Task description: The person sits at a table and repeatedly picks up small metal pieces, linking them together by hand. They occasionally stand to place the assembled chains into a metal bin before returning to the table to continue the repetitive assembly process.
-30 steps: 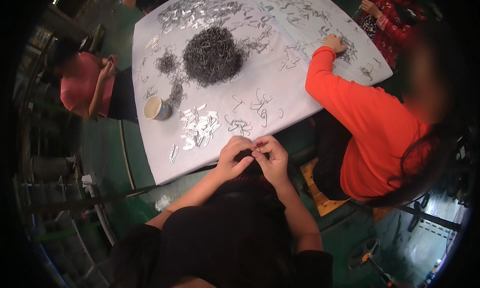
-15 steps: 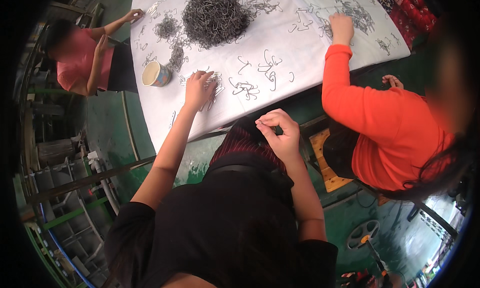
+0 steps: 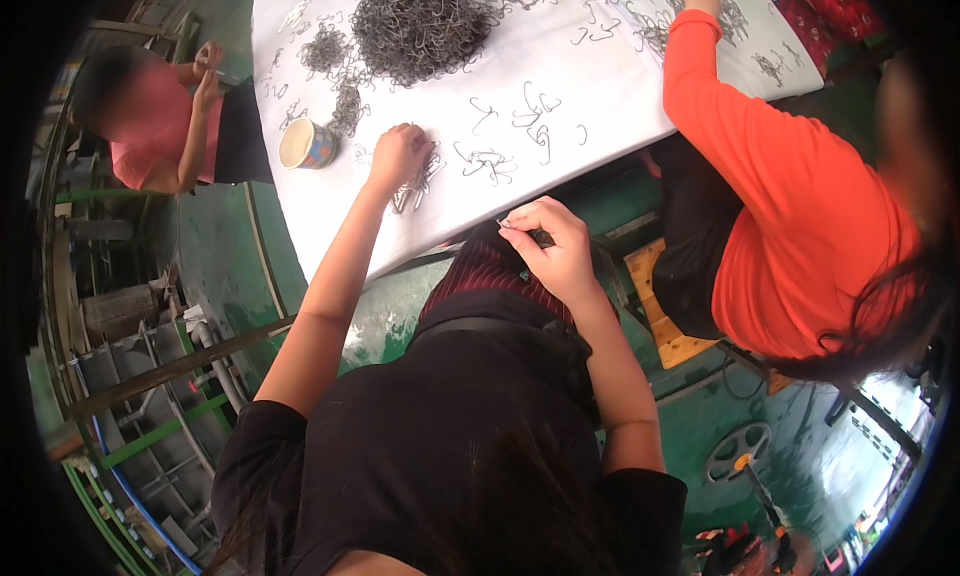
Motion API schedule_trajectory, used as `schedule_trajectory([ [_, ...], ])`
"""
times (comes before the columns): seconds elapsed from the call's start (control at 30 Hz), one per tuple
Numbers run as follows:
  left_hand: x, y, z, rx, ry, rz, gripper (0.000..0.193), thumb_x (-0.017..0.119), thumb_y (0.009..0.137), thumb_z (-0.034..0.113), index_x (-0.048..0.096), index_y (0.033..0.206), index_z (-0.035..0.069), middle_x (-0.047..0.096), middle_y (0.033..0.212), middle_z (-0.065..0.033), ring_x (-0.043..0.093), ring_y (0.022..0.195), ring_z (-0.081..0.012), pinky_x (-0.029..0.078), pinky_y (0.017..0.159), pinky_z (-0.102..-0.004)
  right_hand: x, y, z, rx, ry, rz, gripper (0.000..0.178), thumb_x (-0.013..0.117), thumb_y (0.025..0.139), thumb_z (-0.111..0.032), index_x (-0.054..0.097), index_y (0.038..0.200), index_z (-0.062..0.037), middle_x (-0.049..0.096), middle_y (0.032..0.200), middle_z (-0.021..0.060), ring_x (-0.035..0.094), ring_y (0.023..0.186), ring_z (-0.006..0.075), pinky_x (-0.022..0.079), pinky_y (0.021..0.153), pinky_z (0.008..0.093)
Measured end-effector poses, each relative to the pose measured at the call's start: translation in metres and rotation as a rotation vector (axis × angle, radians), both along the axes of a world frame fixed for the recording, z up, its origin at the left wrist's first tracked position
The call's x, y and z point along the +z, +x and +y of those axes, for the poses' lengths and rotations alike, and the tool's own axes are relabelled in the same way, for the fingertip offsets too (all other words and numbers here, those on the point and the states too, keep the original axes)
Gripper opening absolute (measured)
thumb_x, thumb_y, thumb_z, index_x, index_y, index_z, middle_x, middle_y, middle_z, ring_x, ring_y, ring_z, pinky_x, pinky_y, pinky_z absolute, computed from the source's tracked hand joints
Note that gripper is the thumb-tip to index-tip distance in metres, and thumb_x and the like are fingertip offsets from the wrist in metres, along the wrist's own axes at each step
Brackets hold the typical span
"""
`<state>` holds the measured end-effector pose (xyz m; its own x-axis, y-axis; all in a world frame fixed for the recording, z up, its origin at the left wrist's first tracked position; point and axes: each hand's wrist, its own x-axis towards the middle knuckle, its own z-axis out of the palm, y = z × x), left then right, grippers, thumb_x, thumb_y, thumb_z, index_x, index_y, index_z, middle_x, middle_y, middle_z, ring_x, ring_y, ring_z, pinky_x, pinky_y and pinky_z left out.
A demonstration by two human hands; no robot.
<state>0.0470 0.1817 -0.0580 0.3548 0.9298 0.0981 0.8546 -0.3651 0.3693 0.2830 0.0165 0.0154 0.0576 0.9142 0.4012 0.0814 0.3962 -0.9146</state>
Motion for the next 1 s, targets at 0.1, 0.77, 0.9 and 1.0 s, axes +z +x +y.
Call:
schedule_trajectory([
  [0.1, 0.009, 0.010, -0.011, 0.118, -0.013, -0.373, 0.011, 0.064, 0.069, 0.013, 0.060, 0.071, 0.003, 0.058, 0.070, -0.0088, 0.054, 0.064, -0.0228, 0.042, 0.065, -0.0303, 0.001, 0.001, 0.000, -0.027, -0.002, -0.009, 0.013, 0.064, 0.066, 0.006, 0.053, 0.068, 0.0007, 0.059, 0.070, 0.0086, 0.058, 0.067, 0.0173, 0.046, 0.060, 0.0262],
  [0.77, 0.092, 0.094, -0.128, 0.027, -0.519, -1.285, 0.006, 0.059, 0.077, 0.001, 0.053, 0.078, 0.002, 0.054, 0.084, -0.0039, 0.049, 0.083, -0.0103, 0.039, 0.076, -0.0246, -0.013, 0.008, 0.008, 0.051, -0.094, -0.122, 0.012, 0.064, 0.070, -0.001, 0.056, 0.078, -0.0009, 0.060, 0.082, 0.0083, 0.056, 0.072, 0.0165, 0.043, 0.065, 0.0259],
  [0.9, 0.100, 0.087, -0.135, -0.128, -0.484, -1.376, 0.005, 0.057, 0.077, 0.000, 0.052, 0.078, 0.002, 0.055, 0.083, -0.0061, 0.050, 0.083, -0.0134, 0.039, 0.077, -0.0268, -0.026, 0.015, 0.018, 0.027, -0.161, 0.192, 0.020, 0.061, 0.076, -0.009, 0.055, 0.093, -0.0003, 0.056, 0.098, 0.0074, 0.053, 0.080, 0.0136, 0.042, 0.069, 0.0249],
  [1.0, 0.090, 0.083, -0.137, -0.183, -0.388, -1.325, 0.007, 0.057, 0.076, -0.002, 0.052, 0.077, 0.003, 0.056, 0.080, -0.0078, 0.051, 0.080, -0.0159, 0.040, 0.075, -0.0280, -0.058, 0.035, 0.047, -0.102, -0.312, -0.059, 0.027, 0.063, 0.073, -0.011, 0.056, 0.097, -0.0010, 0.056, 0.094, 0.0069, 0.052, 0.076, 0.0138, 0.044, 0.065, 0.0248],
])
